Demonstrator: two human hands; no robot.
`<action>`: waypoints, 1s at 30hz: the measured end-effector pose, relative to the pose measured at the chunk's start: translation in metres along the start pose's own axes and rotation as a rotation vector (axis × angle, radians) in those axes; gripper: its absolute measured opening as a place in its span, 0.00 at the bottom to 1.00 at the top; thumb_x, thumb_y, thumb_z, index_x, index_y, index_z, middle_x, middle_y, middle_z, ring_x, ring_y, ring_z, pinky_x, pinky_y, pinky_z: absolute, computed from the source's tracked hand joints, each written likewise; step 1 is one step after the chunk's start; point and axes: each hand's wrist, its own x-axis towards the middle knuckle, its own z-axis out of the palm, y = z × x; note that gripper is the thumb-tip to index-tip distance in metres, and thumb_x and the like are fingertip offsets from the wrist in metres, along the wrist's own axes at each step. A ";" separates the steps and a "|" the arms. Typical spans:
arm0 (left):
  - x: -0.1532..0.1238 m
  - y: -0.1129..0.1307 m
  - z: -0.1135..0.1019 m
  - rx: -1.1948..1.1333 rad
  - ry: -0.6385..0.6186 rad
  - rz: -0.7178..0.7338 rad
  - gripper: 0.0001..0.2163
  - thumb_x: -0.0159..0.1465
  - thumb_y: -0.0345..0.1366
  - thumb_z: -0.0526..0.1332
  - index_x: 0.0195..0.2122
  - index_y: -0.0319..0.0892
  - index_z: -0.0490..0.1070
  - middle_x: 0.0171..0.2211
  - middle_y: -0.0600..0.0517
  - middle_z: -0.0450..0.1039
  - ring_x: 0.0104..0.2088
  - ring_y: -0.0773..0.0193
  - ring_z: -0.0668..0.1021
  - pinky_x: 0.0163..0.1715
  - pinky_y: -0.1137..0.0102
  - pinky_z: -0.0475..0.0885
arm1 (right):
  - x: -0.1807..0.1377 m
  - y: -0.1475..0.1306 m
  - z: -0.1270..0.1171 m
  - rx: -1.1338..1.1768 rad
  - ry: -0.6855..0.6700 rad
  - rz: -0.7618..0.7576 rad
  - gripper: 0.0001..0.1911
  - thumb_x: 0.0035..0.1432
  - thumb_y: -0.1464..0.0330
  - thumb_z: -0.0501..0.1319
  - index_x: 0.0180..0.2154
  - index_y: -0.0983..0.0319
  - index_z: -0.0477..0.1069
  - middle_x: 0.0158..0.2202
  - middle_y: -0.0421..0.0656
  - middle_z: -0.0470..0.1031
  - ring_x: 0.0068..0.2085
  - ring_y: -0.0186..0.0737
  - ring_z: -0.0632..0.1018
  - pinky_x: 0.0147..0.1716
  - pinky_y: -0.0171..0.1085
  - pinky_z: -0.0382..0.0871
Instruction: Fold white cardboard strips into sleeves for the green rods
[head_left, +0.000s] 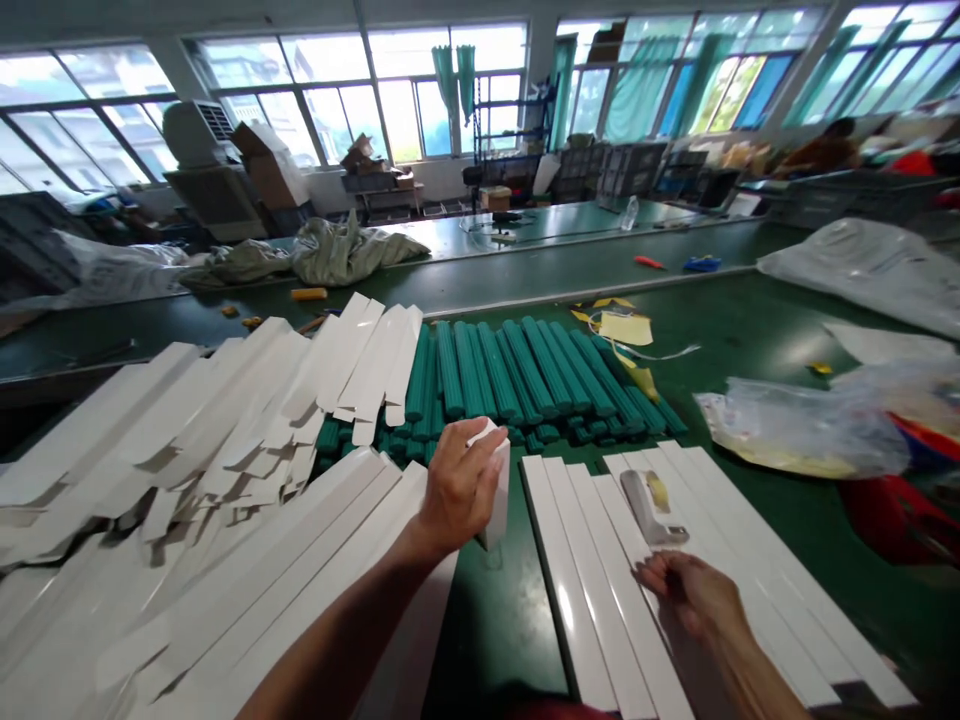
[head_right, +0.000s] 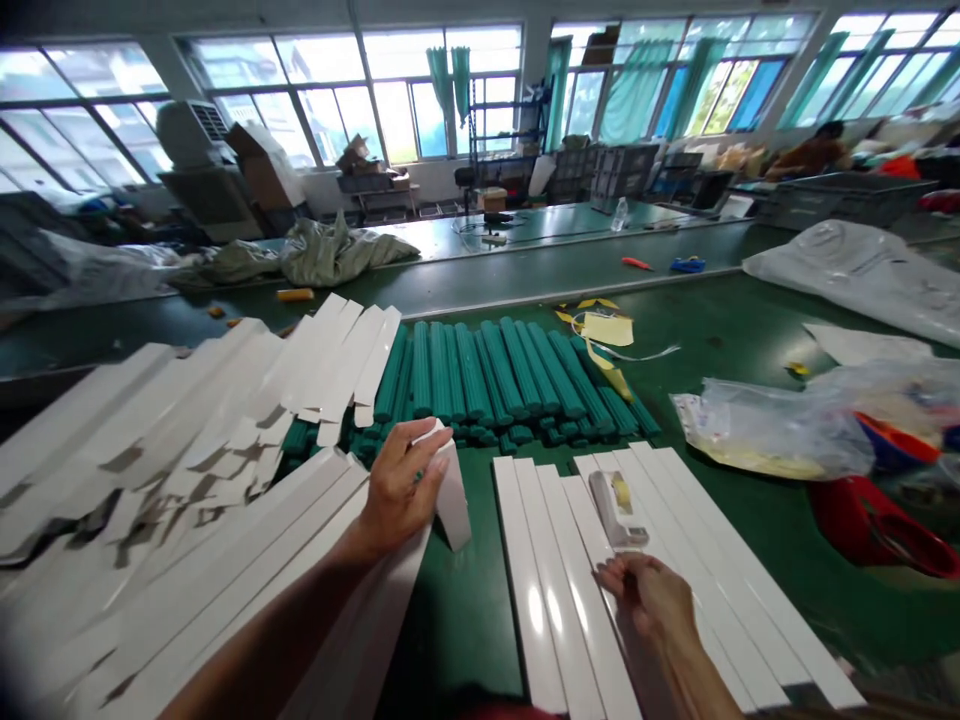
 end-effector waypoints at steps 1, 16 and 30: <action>0.000 0.000 0.001 -0.017 0.014 0.014 0.16 0.63 0.25 0.59 0.52 0.37 0.70 0.47 0.40 0.71 0.50 0.55 0.74 0.48 0.58 0.75 | -0.008 -0.002 0.011 -0.015 -0.004 0.016 0.16 0.36 0.75 0.72 0.21 0.63 0.64 0.15 0.37 0.67 0.16 0.36 0.72 0.17 0.37 0.75; -0.006 0.011 0.026 0.071 0.193 0.241 0.18 0.64 0.24 0.56 0.56 0.32 0.65 0.48 0.36 0.76 0.56 0.50 0.75 0.53 0.53 0.76 | -0.116 -0.084 0.202 -0.100 -0.567 -0.254 0.15 0.50 0.60 0.71 0.33 0.65 0.76 0.25 0.41 0.76 0.22 0.33 0.75 0.20 0.32 0.74; -0.014 0.019 0.036 0.140 0.252 -0.003 0.26 0.65 0.28 0.60 0.63 0.31 0.56 0.51 0.34 0.71 0.55 0.52 0.74 0.52 0.59 0.77 | -0.110 -0.092 0.212 -0.173 -0.589 -0.186 0.21 0.45 0.57 0.73 0.34 0.65 0.70 0.21 0.39 0.75 0.16 0.32 0.72 0.14 0.30 0.67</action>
